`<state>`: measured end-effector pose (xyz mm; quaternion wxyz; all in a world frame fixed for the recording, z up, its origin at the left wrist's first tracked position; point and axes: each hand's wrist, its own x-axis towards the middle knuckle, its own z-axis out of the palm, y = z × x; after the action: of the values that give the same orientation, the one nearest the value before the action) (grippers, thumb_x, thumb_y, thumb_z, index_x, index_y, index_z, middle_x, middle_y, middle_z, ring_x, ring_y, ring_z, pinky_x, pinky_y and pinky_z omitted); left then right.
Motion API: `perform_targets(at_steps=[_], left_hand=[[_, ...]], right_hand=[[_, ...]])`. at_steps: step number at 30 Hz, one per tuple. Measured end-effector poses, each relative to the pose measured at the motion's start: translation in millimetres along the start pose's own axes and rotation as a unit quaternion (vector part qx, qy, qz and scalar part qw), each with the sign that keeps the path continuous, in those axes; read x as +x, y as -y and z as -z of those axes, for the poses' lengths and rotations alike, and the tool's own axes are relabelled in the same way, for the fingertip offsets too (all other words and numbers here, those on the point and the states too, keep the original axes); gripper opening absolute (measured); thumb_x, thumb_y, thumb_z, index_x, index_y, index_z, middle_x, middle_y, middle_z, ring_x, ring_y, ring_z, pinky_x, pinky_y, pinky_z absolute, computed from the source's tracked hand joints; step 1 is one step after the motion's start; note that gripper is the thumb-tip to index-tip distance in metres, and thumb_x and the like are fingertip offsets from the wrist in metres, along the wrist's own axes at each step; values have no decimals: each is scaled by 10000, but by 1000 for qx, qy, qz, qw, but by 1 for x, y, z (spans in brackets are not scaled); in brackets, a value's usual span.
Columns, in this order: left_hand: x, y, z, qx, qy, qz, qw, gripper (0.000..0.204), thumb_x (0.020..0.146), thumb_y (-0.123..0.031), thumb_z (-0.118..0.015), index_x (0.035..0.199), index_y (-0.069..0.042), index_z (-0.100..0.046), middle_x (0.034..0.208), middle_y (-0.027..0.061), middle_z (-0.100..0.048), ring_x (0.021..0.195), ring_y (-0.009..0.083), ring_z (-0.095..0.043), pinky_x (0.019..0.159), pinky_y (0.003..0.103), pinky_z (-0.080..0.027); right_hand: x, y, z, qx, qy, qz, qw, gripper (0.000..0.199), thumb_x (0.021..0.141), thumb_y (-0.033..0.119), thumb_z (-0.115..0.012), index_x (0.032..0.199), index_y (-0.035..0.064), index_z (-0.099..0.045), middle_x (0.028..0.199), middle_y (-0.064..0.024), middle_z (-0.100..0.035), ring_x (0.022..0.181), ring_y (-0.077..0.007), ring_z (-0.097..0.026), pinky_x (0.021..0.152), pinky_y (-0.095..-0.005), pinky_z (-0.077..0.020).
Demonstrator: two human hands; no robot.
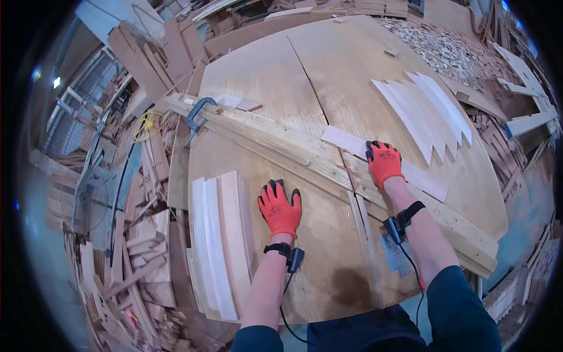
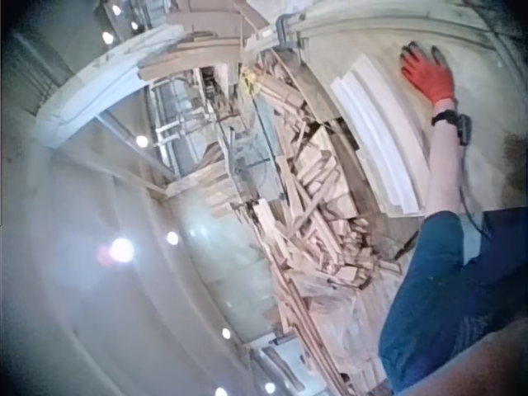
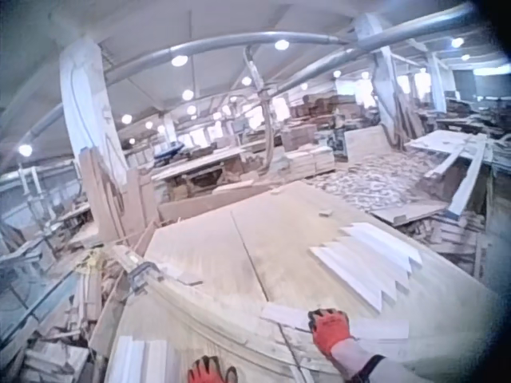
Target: The person cuts thin wooden strips using a table saw in a workshop. They repeatedly pick up strips, align them against a guide, and push them through the saw blade to trim them to size.
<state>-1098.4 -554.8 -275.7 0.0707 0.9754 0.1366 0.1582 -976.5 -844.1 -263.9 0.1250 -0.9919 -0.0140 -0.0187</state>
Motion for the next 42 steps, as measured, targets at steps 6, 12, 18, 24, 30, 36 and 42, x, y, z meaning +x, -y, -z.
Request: perform_targets(at_steps=[6,12,18,24,30,36,42], left_hand=[[67,-4,-25,4,25,11,1000,654,931,-442,-589,1454,-66,-477,1537,191,-418,1437,386,-330,1200,527,-186],[128,-10,-46,11,9,4,1000,642,932,-446,-580,1438,-65,-480,1520,197,-431,1428,385,-340,1188,538,-207],[173,-26,-58,-15,0,-7,1000,631,919,-436,-600,1408,-50,-501,1500,212,-449,1409,388,-361,1184,524,-220],[182,-22,-57,-21,-14,-9,1000,599,899,-383,-630,1378,-41,-520,1448,225,-481,1382,401,-381,1174,547,-234],[169,-22,-55,-18,6,-5,1000,643,911,-407,-596,1413,-17,-496,1492,230,-443,1416,406,-342,1196,541,-190],[125,-31,-31,-14,29,5,999,654,915,-399,-588,1410,18,-493,1498,240,-432,1422,421,-328,1204,541,-172],[53,-33,-13,-21,15,-11,1000,655,898,-405,-610,1386,20,-512,1481,253,-447,1405,431,-347,1196,546,-190]], right_hand=[[72,12,-6,6,9,-9,1000,392,910,281,-654,1285,168,-647,1406,-91,-571,1289,-308,-519,1073,-490,-393],[140,17,-13,12,-6,-9,1000,412,914,291,-648,1306,167,-640,1393,-95,-578,1287,-309,-519,1081,-468,-392],[189,3,-36,2,-58,-23,998,421,892,313,-663,1294,186,-656,1359,-78,-602,1278,-292,-521,1080,-457,-388],[208,11,-43,28,-39,-1,999,404,901,311,-651,1287,190,-637,1339,-78,-594,1247,-317,-530,1069,-479,-392],[185,16,-20,51,-56,5,997,360,915,302,-638,1256,185,-651,1299,-83,-614,1217,-313,-552,1060,-476,-405],[140,1,-20,46,-38,2,998,371,915,316,-635,1264,191,-643,1317,-87,-598,1238,-313,-531,1064,-492,-390],[65,-17,-11,25,-27,11,999,368,910,332,-641,1248,187,-652,1333,-106,-585,1249,-319,-525,1070,-504,-376]])
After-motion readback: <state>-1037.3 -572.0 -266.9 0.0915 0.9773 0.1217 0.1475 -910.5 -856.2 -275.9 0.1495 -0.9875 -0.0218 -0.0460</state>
